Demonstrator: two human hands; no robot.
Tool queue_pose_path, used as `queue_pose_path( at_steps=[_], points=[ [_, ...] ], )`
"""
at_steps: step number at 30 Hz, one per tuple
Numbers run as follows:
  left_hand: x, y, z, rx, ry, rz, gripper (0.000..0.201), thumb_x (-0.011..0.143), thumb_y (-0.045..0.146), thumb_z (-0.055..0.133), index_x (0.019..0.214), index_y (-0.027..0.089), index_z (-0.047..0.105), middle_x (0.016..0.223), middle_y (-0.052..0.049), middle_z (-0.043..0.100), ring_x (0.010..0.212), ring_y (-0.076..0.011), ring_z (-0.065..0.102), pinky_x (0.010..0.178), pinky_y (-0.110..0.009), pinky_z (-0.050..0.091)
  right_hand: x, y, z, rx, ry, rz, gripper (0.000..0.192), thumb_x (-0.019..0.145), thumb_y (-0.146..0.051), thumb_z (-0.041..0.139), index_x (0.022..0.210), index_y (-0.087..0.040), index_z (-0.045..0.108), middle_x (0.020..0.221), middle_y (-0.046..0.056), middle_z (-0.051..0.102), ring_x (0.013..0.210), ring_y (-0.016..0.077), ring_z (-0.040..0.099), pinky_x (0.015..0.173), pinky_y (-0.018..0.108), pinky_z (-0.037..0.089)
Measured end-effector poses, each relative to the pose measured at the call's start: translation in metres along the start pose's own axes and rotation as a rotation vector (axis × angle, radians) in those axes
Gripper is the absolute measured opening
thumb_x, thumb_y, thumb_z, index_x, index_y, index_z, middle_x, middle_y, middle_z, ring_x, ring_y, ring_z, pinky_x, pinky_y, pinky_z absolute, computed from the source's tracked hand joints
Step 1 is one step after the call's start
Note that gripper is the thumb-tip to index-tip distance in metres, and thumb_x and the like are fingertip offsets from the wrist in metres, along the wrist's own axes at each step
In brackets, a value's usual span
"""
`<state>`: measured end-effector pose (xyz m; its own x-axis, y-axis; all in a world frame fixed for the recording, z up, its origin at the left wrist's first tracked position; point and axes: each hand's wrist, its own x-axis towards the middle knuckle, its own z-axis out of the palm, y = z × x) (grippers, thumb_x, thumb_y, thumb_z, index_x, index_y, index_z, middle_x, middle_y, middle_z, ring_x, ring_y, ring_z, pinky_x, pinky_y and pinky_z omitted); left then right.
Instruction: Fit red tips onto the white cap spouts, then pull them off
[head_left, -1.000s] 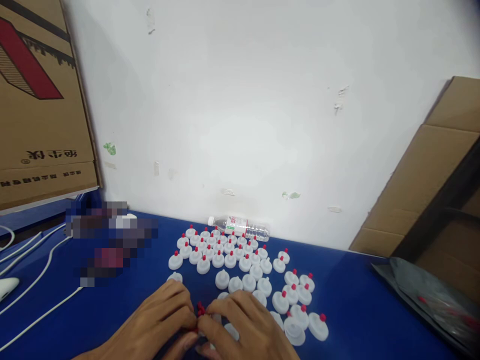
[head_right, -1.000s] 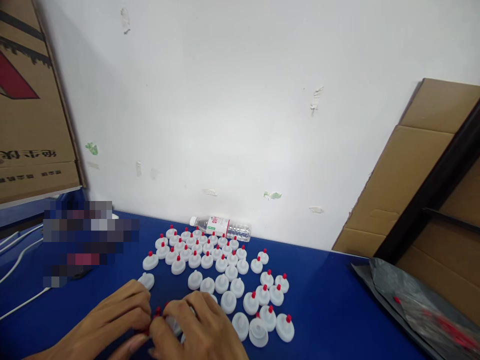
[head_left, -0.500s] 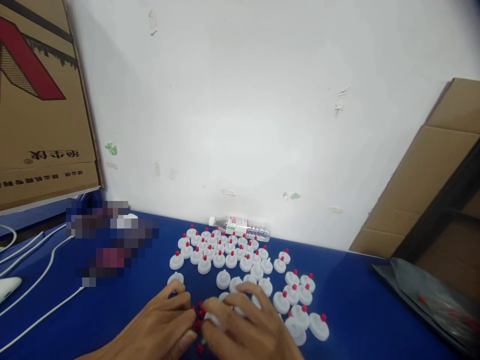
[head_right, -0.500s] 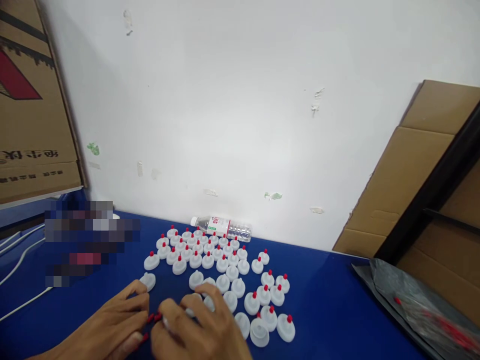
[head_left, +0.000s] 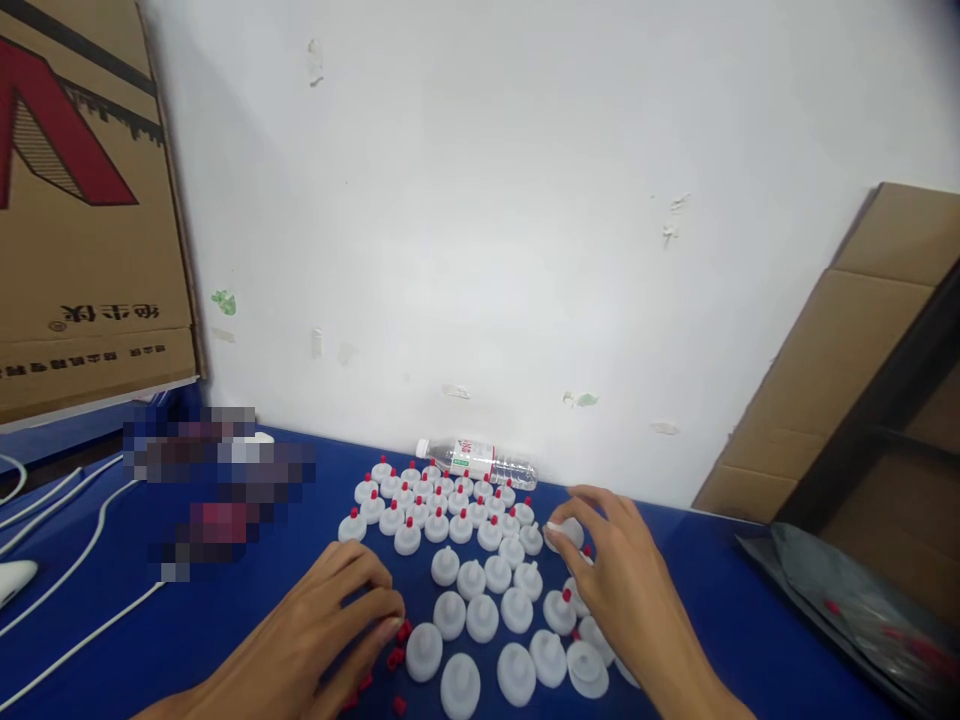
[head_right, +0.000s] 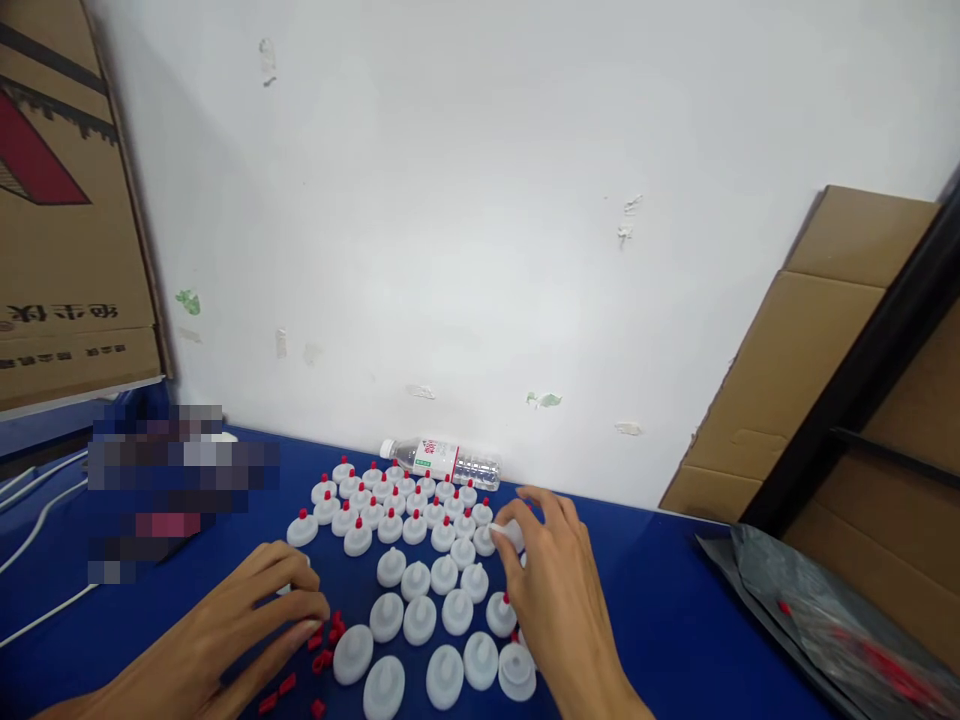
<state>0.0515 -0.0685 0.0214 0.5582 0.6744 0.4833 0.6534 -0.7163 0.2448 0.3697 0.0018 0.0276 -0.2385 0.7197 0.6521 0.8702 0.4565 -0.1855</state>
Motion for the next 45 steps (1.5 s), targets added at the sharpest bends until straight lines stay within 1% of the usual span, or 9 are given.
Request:
queue_pose_path(
  at_steps=[4,7,11,18,22,26,32,39,45],
  points=[
    [-0.001,-0.002,0.005,-0.027,0.04,-0.062,0.026,0.104,0.017,0.047,0.118,0.028,0.066,0.106,-0.003,0.063,0.096,-0.0184,0.059,0.084,-0.024,0.053,-0.001,0.013,0.007,-0.1,-0.069,0.06,0.006,0.092,-0.027,0.065,0.09,-0.026,0.071,0.085,0.006,0.067,0.083,0.0292,0.062,0.072,0.041,0.046],
    [-0.004,-0.004,0.011,-0.044,0.053,-0.087,0.033,0.106,0.016,0.042,0.125,0.03,0.065,0.107,-0.003,0.063,0.096,-0.0187,0.059,0.084,-0.024,0.053,-0.002,0.011,0.01,-0.098,-0.198,0.082,0.009,0.092,-0.022,0.064,0.088,-0.026,0.072,0.078,0.003,0.069,0.079,0.0269,0.063,0.071,0.039,0.043],
    [-0.008,-0.009,0.018,-0.047,0.036,-0.082,0.039,0.105,0.013,0.04,0.131,0.031,0.063,0.112,-0.003,0.063,0.099,-0.0187,0.058,0.086,-0.025,0.053,-0.001,0.004,0.011,-0.061,-0.323,0.111,0.017,0.095,-0.021,0.061,0.087,-0.026,0.074,0.084,0.003,0.074,0.085,0.0259,0.065,0.08,0.04,0.043],
    [-0.002,-0.012,0.018,-0.077,0.024,-0.077,0.023,0.106,0.021,0.052,0.12,0.032,0.065,0.105,0.003,0.069,0.099,-0.0174,0.058,0.09,-0.024,0.049,-0.002,0.007,0.008,-0.17,-0.223,0.139,0.03,0.105,-0.036,0.047,0.11,-0.024,0.074,0.106,0.01,0.075,0.1,0.0318,0.067,0.088,0.047,0.046],
    [-0.001,-0.013,0.017,-0.045,-0.039,-0.08,0.019,0.107,0.024,0.052,0.112,0.031,0.069,0.106,0.002,0.068,0.1,-0.019,0.057,0.088,-0.025,0.048,-0.006,0.011,0.015,-0.203,-0.324,0.172,0.035,0.107,-0.04,0.043,0.123,-0.025,0.071,0.109,0.01,0.076,0.103,0.0352,0.068,0.087,0.052,0.048],
    [-0.002,-0.013,0.019,-0.015,-0.086,-0.065,0.022,0.106,0.022,0.052,0.111,0.033,0.07,0.108,0.0,0.066,0.101,-0.0201,0.056,0.087,-0.025,0.048,-0.009,0.016,0.023,-0.145,-0.387,0.119,0.039,0.108,-0.037,0.039,0.113,-0.022,0.075,0.108,0.01,0.078,0.104,0.0342,0.07,0.09,0.052,0.049],
    [0.0,-0.005,0.014,-0.05,-0.072,-0.086,0.024,0.105,0.02,0.049,0.106,0.029,0.072,0.109,-0.002,0.066,0.102,-0.019,0.059,0.088,-0.025,0.05,-0.004,0.013,0.018,-0.06,-0.214,0.063,0.041,0.109,-0.036,0.037,0.108,-0.021,0.075,0.107,0.01,0.078,0.105,0.0309,0.072,0.094,0.048,0.05],
    [0.001,-0.002,0.004,-0.065,-0.031,-0.068,0.026,0.103,0.015,0.048,0.115,0.027,0.068,0.108,-0.002,0.067,0.1,-0.0177,0.063,0.088,-0.024,0.055,0.002,0.004,0.005,0.011,0.048,-0.048,0.024,0.102,-0.043,0.055,0.1,-0.027,0.073,0.1,0.003,0.079,0.097,0.03,0.073,0.099,0.054,0.044],
    [-0.001,-0.002,0.002,-0.008,0.063,-0.003,0.034,0.1,0.012,0.048,0.126,0.029,0.062,0.112,-0.003,0.068,0.103,-0.0192,0.064,0.092,-0.025,0.056,0.003,-0.017,-0.001,0.112,0.104,-0.216,0.01,0.103,-0.025,0.055,0.1,-0.026,0.065,0.101,0.002,0.075,0.093,0.0229,0.071,0.103,0.05,0.042]
  ],
)
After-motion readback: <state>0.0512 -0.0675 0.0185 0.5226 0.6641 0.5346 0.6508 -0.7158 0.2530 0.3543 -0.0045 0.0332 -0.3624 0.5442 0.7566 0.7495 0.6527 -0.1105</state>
